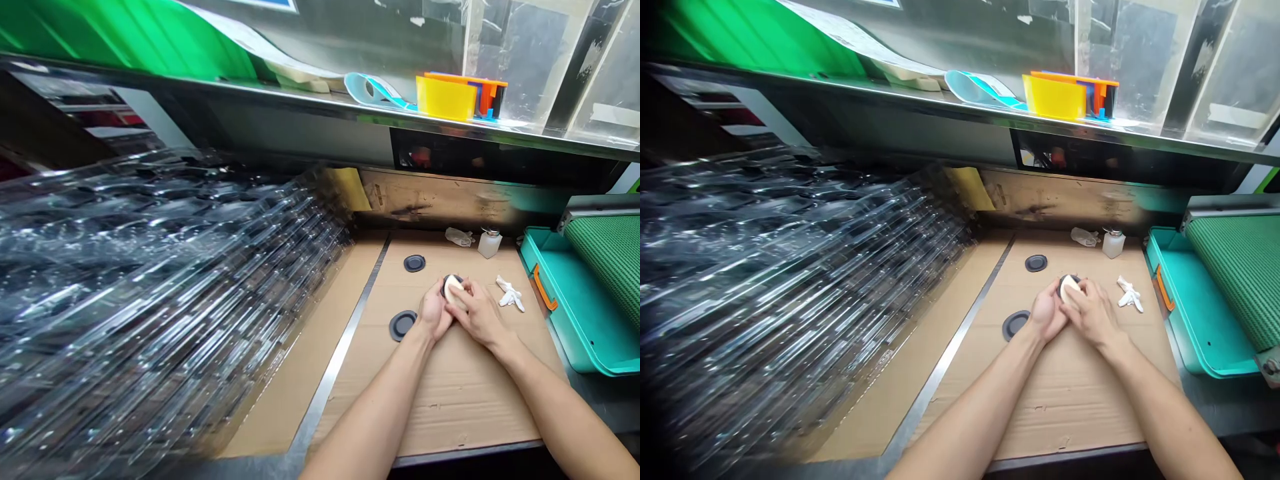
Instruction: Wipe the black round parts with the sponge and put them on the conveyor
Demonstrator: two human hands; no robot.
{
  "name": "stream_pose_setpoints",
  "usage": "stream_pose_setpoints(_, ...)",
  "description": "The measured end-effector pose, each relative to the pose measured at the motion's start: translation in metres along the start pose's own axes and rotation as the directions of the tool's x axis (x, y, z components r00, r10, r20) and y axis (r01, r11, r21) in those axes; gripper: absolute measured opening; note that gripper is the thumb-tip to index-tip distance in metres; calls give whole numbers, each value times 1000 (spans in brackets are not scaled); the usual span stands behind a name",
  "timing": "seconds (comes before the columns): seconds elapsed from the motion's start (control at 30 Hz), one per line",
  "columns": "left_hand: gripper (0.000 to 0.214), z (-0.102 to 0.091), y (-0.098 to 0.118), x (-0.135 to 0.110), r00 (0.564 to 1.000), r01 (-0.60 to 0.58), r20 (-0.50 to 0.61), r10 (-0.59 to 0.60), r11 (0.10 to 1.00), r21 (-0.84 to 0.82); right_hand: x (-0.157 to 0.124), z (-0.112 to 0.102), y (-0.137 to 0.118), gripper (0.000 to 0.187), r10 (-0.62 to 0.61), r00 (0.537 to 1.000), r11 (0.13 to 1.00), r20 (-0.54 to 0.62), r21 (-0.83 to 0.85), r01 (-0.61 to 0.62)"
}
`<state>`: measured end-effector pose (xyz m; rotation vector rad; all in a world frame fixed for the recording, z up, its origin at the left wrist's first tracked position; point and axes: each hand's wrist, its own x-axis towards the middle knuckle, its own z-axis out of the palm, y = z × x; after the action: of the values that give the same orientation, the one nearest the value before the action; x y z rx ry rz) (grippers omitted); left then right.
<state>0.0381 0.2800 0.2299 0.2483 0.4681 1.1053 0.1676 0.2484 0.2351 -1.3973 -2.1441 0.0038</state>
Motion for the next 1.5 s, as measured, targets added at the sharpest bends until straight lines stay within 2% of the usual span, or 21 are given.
stream_pose_setpoints(0.1,38,-1,-1,0,1000,-14,-5,14,999,44,2,2,1,39,94,992,990,-82,-96,-102)
stream_pose_setpoints(0.23,38,-3,-2,0,1000,19,5,-19,997,75,2,-1,-2,40,45,999,992,-12,-117,-47)
stream_pose_setpoints(0.37,34,-3,-3,-2,999,37,-12,-36,992,121,1,0,-5,39,137,990,977,-41,-159,-142)
stream_pose_setpoints(0.47,32,-2,-4,-3,998,50,-35,-46,989,138,-1,0,-1,42,150,989,975,6,-163,-147)
stream_pose_setpoints(0.6,34,-3,0,-1,999,31,-36,-27,991,133,0,-3,16,41,304,952,927,-34,-219,-304)
stream_pose_setpoints(0.67,37,-4,5,-1,1000,21,-21,-19,995,93,-1,-4,22,39,340,939,914,-49,-217,-343)
stream_pose_setpoints(0.87,39,-2,17,-8,998,55,34,-53,997,-52,-4,0,22,35,330,941,929,77,-205,-309)
stream_pose_setpoints(1.03,38,6,17,-17,994,100,50,-100,995,7,-4,-1,22,43,346,931,929,118,-180,-322)
stream_pose_setpoints(1.1,33,9,12,-19,996,50,73,-57,995,92,-4,-1,23,42,349,930,929,114,-173,-327)
stream_pose_setpoints(1.17,32,11,6,-20,994,-89,85,71,971,222,-3,-1,23,37,343,934,930,95,-170,-324)
stream_pose_setpoints(1.23,56,12,-1,-23,963,-269,90,254,891,365,-3,-1,22,32,338,938,931,82,-177,-320)
stream_pose_setpoints(1.3,87,15,-7,-29,907,-410,119,405,777,477,-3,-2,22,29,339,936,930,98,-185,-317)
stream_pose_setpoints(1.33,95,17,-9,-33,881,-455,137,454,730,509,-3,-3,22,29,343,932,930,115,-184,-320)
stream_pose_setpoints(1.4,97,23,-11,-41,854,-494,145,500,689,530,-3,-4,23,31,356,924,928,143,-173,-331)
stream_pose_setpoints(1.5,88,32,-12,-51,864,-468,87,496,728,501,-4,-3,25,30,372,917,924,147,-151,-351)
